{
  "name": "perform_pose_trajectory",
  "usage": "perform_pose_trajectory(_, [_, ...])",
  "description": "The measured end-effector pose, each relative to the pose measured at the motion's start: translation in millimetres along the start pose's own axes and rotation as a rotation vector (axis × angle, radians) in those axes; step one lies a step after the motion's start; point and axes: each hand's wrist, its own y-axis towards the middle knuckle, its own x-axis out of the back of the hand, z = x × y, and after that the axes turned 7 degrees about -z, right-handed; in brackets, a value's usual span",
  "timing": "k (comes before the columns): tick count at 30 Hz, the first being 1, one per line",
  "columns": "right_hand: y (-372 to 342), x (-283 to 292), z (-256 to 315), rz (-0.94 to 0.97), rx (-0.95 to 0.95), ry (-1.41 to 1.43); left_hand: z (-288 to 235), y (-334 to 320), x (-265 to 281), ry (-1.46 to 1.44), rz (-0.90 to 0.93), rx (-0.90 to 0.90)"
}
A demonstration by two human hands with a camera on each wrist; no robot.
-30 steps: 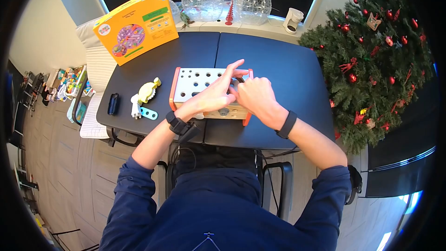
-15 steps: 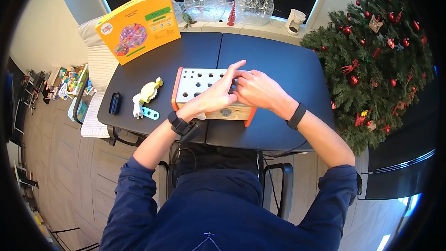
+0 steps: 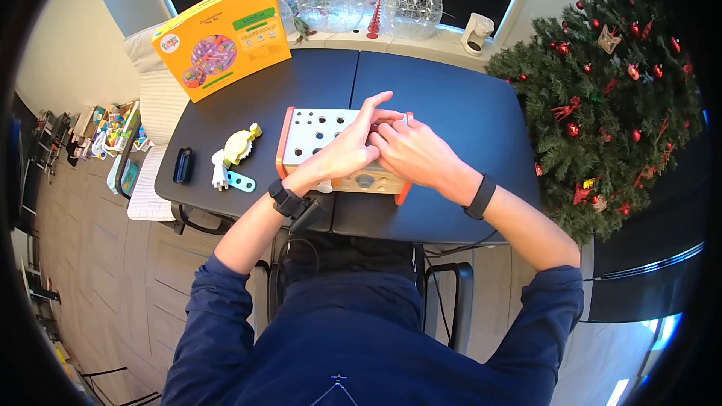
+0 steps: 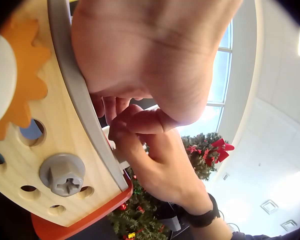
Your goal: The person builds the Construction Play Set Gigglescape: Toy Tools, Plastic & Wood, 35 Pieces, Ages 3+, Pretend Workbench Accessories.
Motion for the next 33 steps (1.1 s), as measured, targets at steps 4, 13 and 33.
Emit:
perform_pose_trajectory(4, [-1.5, 8.5, -0.1, 0.043, 0.055, 0.044, -0.2, 1.7, -0.1, 0.000, 0.003, 0.009])
perform_pose_trajectory(13, [-1.8, -13.0, -10.5, 0.151, -0.021, 0.133, -1.0, 2.8, -0.8, 0.031, -0.004, 0.035])
perform_pose_trajectory(33, [17.9, -7.8, 34.1, 0.396, -0.409, -0.241, 4.5, 2.5, -6.8, 0.082, -0.058, 0.011])
